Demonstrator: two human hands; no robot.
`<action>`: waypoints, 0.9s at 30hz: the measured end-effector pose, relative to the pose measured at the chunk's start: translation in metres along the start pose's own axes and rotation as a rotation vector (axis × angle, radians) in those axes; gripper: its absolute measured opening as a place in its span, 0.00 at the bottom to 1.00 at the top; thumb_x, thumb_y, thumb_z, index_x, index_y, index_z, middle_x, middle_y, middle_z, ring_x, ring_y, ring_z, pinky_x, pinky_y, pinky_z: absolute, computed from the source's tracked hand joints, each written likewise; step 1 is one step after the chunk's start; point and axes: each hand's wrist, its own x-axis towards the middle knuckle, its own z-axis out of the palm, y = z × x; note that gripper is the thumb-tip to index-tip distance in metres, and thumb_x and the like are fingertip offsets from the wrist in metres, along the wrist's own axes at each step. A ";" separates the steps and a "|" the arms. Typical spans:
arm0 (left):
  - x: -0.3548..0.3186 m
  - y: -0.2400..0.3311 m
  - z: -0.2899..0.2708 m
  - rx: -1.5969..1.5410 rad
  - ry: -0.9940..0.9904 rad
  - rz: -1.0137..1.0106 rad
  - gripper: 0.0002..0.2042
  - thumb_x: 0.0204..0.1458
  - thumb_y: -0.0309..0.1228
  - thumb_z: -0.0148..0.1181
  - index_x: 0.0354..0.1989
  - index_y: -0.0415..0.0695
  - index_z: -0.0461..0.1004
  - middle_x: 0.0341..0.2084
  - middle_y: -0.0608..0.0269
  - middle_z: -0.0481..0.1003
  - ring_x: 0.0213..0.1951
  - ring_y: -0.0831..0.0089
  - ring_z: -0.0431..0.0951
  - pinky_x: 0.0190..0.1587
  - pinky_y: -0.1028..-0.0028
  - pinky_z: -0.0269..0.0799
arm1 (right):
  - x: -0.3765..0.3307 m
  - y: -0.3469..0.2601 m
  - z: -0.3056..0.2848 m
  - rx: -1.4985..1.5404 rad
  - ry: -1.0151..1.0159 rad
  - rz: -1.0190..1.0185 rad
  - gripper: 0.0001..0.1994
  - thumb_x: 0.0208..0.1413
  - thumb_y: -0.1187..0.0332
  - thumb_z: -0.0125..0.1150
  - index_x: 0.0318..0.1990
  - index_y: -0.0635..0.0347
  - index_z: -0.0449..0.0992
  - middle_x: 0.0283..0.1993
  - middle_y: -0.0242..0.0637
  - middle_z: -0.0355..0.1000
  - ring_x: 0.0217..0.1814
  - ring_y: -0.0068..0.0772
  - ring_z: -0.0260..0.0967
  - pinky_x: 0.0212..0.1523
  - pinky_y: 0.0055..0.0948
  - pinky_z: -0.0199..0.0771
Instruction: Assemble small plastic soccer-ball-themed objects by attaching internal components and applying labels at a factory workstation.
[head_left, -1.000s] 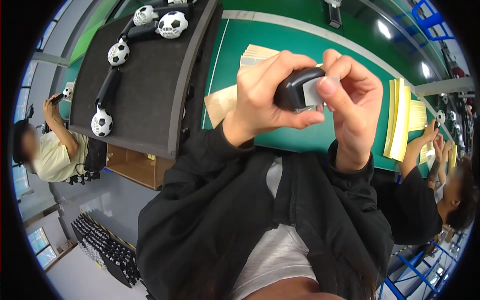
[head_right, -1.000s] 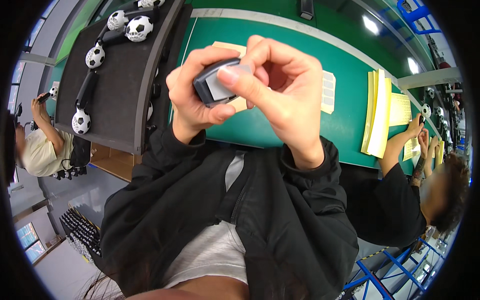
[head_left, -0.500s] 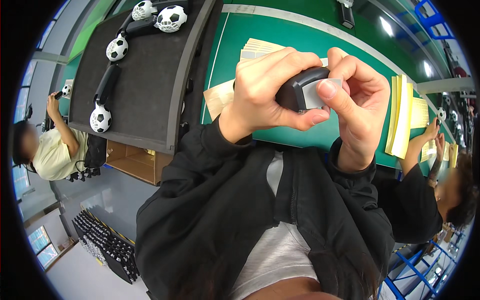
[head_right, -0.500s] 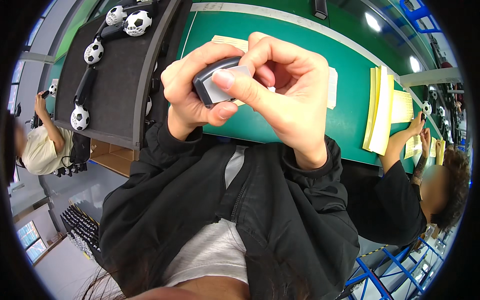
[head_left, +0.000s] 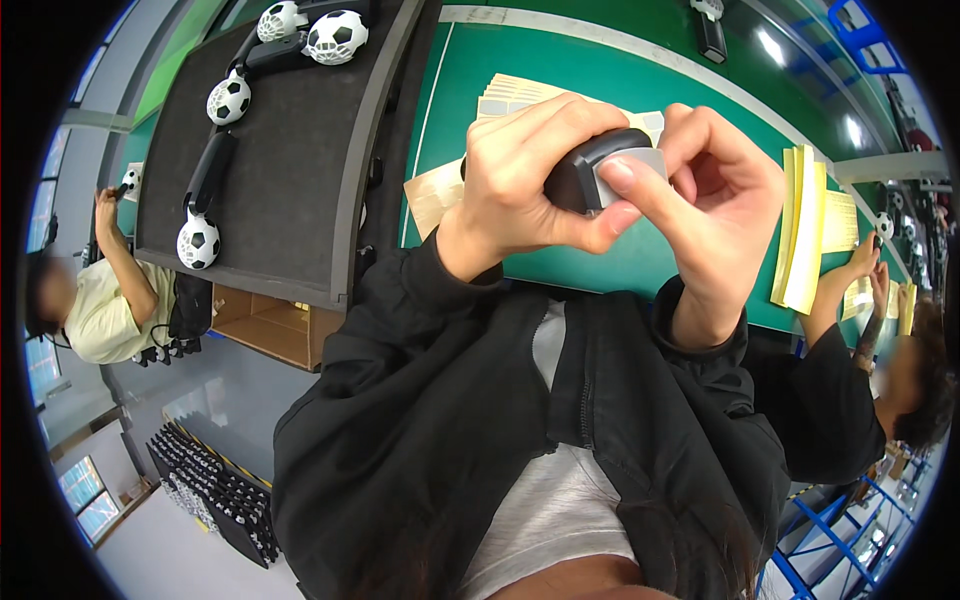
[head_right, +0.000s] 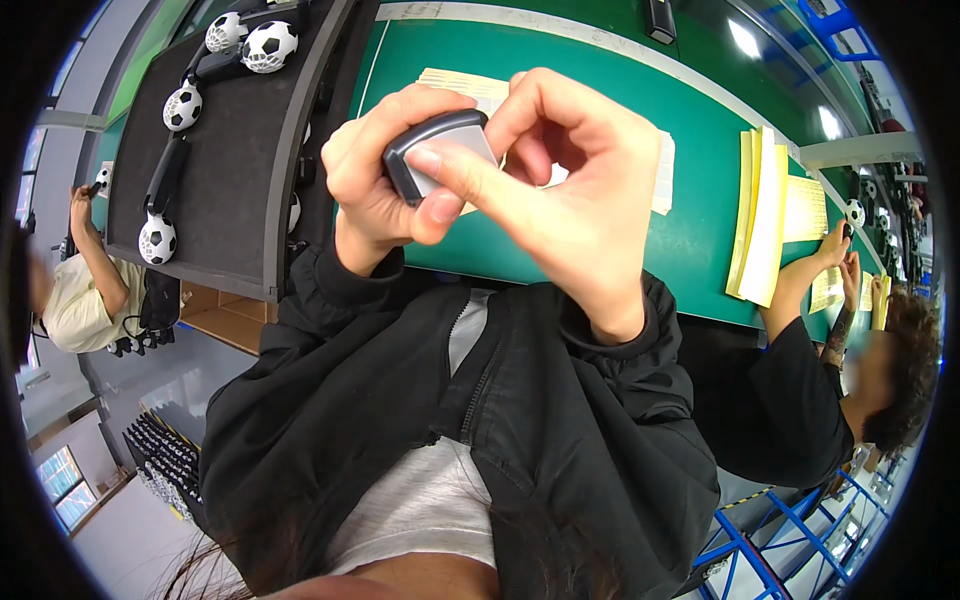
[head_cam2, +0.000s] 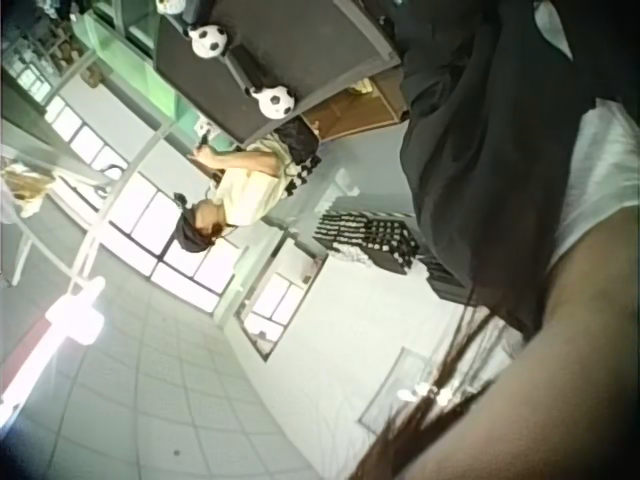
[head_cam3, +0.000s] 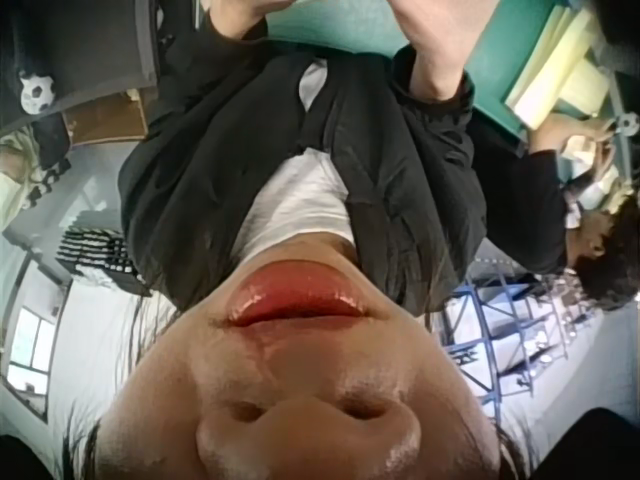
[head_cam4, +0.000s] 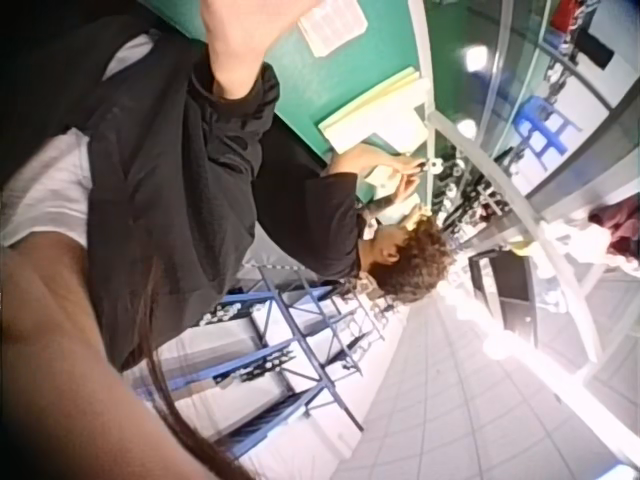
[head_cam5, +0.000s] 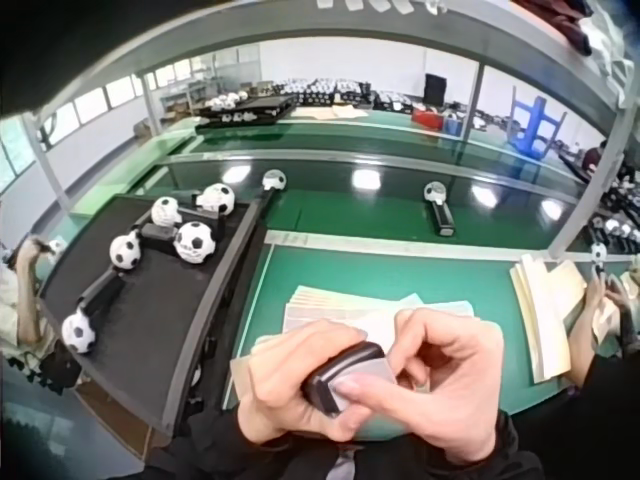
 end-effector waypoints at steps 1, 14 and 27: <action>0.001 0.000 0.002 -0.007 -0.004 0.007 0.18 0.28 0.39 0.65 0.26 0.39 0.71 0.18 0.64 0.71 0.16 0.72 0.68 0.19 0.79 0.65 | 0.001 0.004 -0.002 -0.003 0.010 -0.004 0.05 0.38 0.77 0.57 0.20 0.59 0.66 0.21 0.29 0.56 0.24 0.18 0.49 0.26 0.12 0.48; 0.006 -0.022 0.013 -0.175 0.136 -0.280 0.21 0.41 0.37 0.57 0.41 0.36 0.62 0.27 0.62 0.69 0.28 0.67 0.68 0.33 0.74 0.65 | 0.054 0.029 -0.020 -0.044 -0.303 -0.264 0.18 0.36 0.75 0.62 0.39 0.64 0.68 0.37 0.35 0.67 0.30 0.21 0.62 0.30 0.15 0.63; 0.053 0.105 0.004 -1.452 -0.457 -0.296 0.05 0.46 0.25 0.47 0.29 0.40 0.70 0.28 0.60 0.70 0.28 0.71 0.67 0.32 0.78 0.62 | 0.231 0.263 -0.096 -1.198 0.138 -0.433 0.07 0.42 0.73 0.55 0.32 0.56 0.68 0.29 0.35 0.68 0.28 0.41 0.67 0.29 0.31 0.67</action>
